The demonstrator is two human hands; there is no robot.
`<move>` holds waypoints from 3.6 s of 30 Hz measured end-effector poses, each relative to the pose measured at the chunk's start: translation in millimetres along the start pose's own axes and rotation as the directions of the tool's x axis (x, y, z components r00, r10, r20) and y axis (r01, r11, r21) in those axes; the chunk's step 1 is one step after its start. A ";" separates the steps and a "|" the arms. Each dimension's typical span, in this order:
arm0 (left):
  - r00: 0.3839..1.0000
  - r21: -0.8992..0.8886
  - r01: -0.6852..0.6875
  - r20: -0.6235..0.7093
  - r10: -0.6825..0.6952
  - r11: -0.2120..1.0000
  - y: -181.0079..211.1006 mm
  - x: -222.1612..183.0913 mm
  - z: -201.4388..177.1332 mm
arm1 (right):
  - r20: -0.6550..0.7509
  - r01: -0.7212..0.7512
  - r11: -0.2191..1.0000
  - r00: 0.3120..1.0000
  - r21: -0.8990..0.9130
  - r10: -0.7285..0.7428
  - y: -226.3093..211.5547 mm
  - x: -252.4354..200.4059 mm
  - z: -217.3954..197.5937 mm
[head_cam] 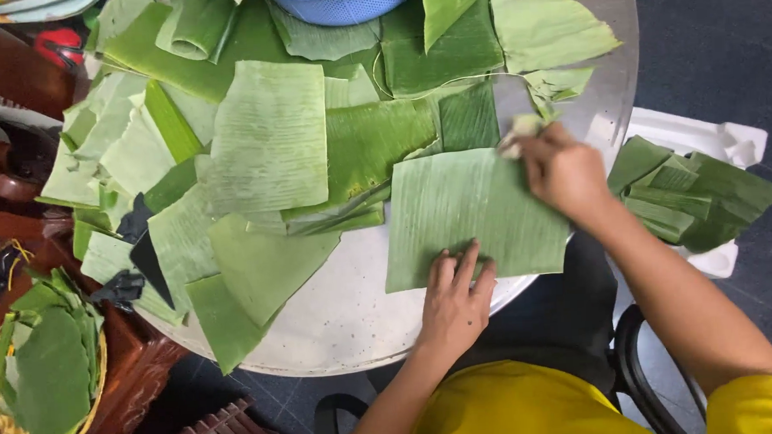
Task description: The person is cleaning banana leaves by wiping them with a cloth and then stacking them on a table.
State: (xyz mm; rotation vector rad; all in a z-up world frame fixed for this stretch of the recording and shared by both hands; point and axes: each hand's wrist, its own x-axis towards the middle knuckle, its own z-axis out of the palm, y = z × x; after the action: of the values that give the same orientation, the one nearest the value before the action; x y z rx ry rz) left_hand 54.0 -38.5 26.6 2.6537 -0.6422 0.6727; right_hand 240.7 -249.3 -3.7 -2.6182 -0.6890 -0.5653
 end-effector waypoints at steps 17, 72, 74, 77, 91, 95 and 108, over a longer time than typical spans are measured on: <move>0.997 -0.268 0.067 0.053 -0.055 0.961 21.5 -53.9 -17.0 | 0.077 0.447 0.683 0.803 0.578 -0.591 -155.5 4.2 -18.2; 0.994 0.088 0.075 -0.084 -0.068 0.993 20.7 -35.6 -11.8 | 0.012 -0.040 0.967 0.999 0.251 0.038 46.5 -33.9 -14.8; 0.968 -0.177 0.161 -0.161 -0.190 0.971 11.2 -32.9 -20.1 | -0.178 -0.055 0.946 0.977 0.321 0.117 93.0 -42.8 0.6; 0.778 -0.632 0.433 -0.098 -0.620 0.643 -3.7 -23.3 -50.3 | -0.325 -0.116 0.872 0.898 0.476 0.297 117.7 -45.6 3.6; 0.527 -0.518 0.551 -0.392 -0.754 0.654 -25.5 -66.7 -20.0 | -0.323 0.022 0.965 0.944 0.261 0.066 -22.0 -49.3 -51.4; 0.950 -0.199 0.216 -0.183 -0.252 0.956 5.8 -77.0 -28.3 | -0.043 0.330 0.888 0.941 0.321 -0.335 -135.1 -65.1 -38.8; 0.972 -0.329 0.169 -0.099 -0.212 0.929 6.1 -75.6 -23.3 | 0.098 0.215 0.969 0.969 0.120 -0.228 -49.1 -58.4 14.1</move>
State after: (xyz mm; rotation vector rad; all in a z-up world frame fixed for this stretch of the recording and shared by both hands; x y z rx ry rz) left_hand -17.1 -8.1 8.5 2.3120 -0.4084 0.6243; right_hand 171.9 -225.4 -30.6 -2.5025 -1.0282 -0.4327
